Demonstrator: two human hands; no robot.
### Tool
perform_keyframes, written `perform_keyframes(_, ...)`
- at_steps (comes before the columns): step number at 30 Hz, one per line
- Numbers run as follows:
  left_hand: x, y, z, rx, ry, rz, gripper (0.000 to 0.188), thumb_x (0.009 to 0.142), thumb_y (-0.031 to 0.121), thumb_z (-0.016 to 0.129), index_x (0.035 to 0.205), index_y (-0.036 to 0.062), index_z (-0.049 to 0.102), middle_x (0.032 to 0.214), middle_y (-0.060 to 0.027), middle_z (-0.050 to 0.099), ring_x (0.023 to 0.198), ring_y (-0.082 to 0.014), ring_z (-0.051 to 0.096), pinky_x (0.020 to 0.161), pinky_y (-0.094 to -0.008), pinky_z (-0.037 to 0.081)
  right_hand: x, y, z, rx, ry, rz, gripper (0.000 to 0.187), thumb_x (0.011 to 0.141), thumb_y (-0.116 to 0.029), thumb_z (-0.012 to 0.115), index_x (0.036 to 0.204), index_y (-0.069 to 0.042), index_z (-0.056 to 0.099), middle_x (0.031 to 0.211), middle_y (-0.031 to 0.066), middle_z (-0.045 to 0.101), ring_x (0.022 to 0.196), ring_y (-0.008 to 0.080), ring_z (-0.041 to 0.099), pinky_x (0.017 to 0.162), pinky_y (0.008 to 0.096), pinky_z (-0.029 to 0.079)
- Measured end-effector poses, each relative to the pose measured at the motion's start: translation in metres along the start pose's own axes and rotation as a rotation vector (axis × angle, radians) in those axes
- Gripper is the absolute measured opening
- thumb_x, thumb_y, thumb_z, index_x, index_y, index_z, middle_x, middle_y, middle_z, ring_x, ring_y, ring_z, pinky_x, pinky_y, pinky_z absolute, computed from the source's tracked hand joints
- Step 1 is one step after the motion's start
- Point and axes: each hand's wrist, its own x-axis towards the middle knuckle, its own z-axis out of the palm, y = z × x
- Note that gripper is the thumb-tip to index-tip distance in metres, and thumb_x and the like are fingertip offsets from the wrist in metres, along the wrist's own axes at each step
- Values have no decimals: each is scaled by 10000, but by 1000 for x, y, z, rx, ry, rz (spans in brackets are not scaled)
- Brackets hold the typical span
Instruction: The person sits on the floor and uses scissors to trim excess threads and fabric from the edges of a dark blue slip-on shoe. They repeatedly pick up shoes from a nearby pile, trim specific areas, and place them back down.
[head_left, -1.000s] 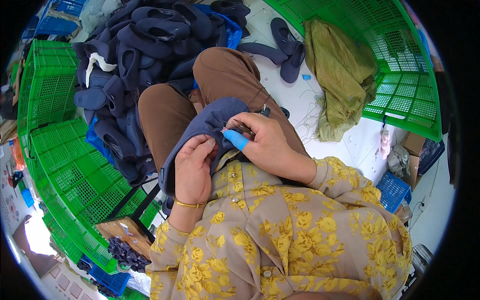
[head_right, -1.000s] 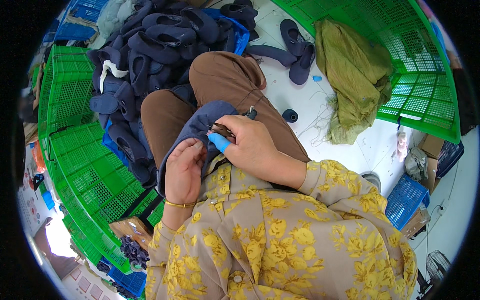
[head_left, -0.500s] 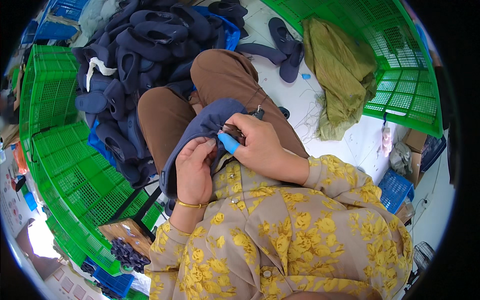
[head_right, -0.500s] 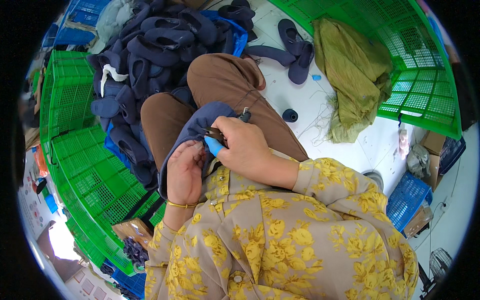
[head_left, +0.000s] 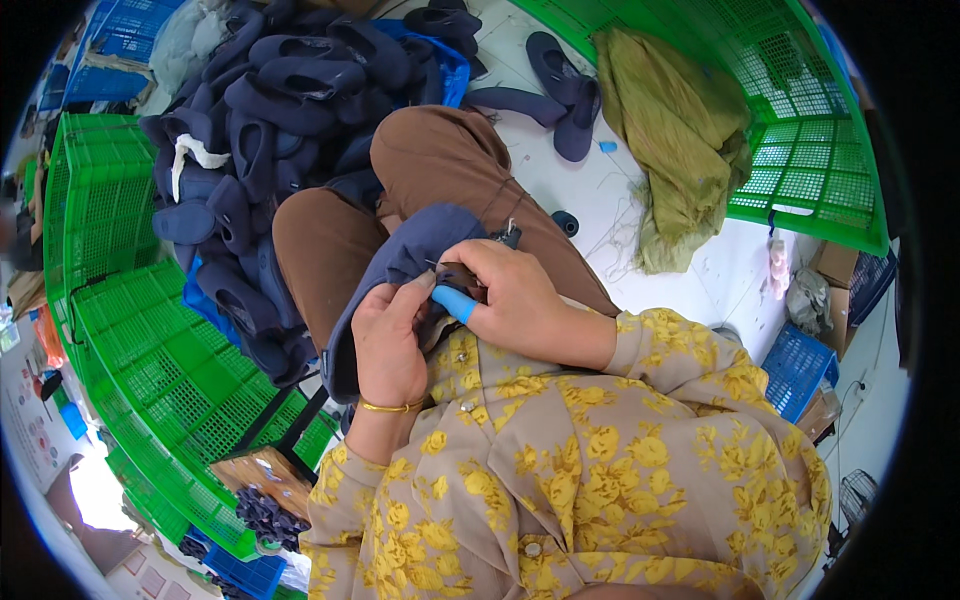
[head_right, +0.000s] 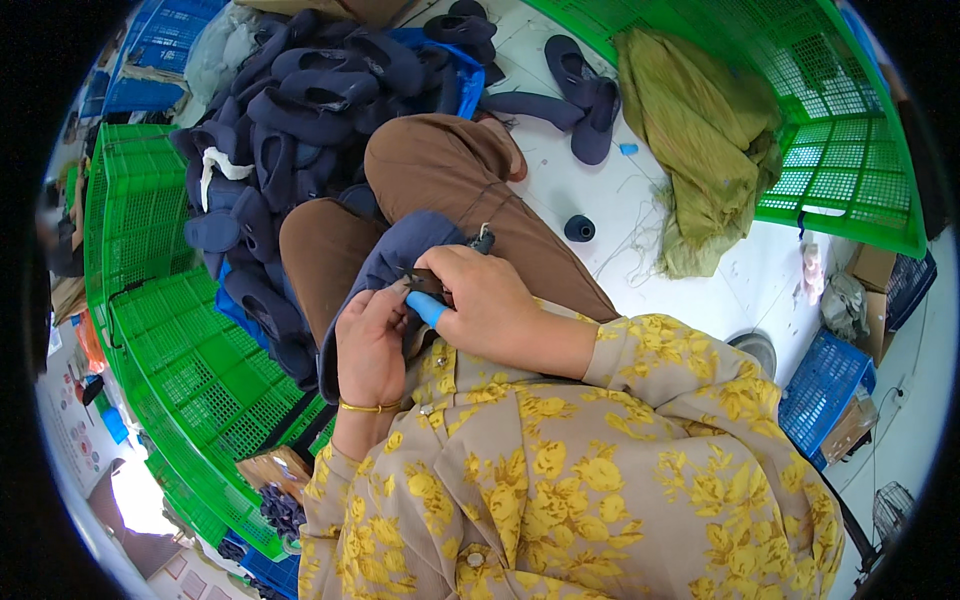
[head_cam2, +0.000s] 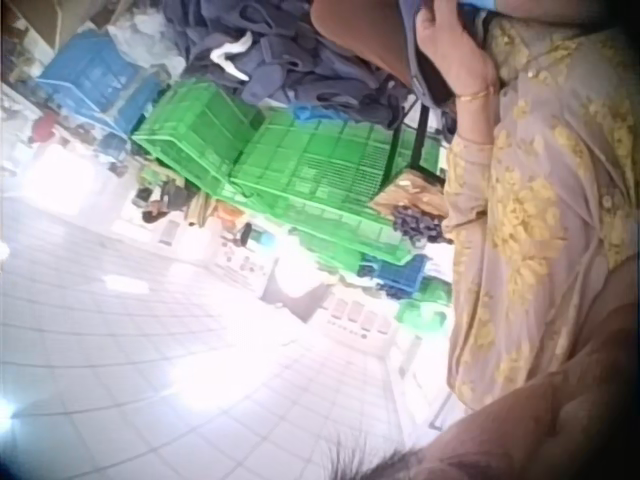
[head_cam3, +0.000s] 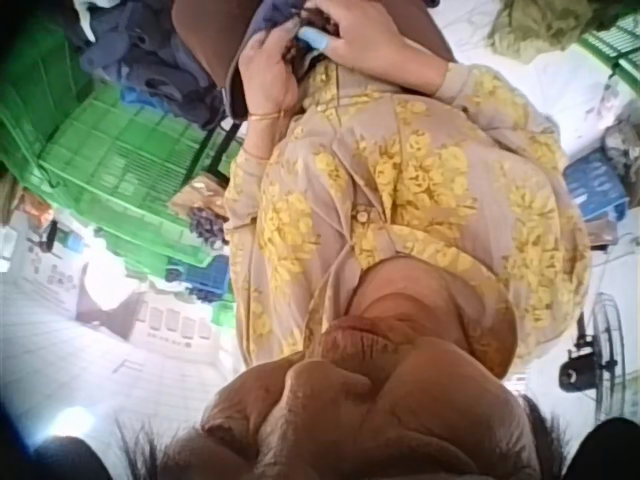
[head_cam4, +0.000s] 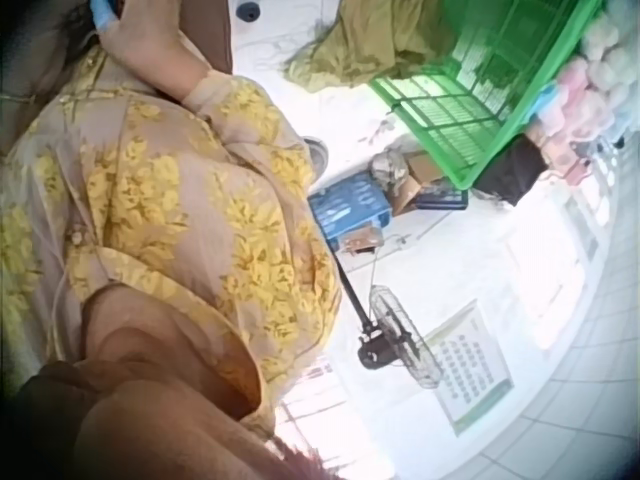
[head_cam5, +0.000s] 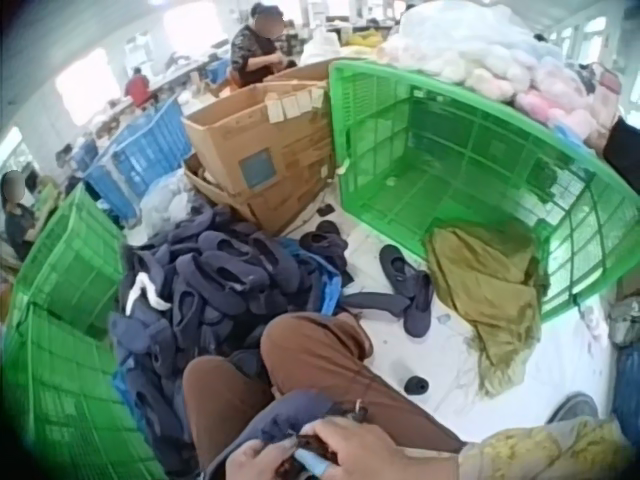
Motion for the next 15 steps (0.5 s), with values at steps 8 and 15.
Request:
perform_keyframes(8,0,-1,-4,103,-12,0,143,826,36,626,717,61,538,715,-7,556,654,-85,487,624,-230,384,-2,1,-7,72,-98,14,243,791,-79,624,1006,-25,526,908,162,617,770,342,613,657,404,485)
perform_keyframes(15,0,-6,-12,-126,-249,35,188,848,-16,568,1023,-48,627,998,-84,662,874,-117,596,816,-243,449,-14,1,-36,222,-192,168,183,803,-14,563,985,-36,568,832,170,646,773,343,640,676,386,496)
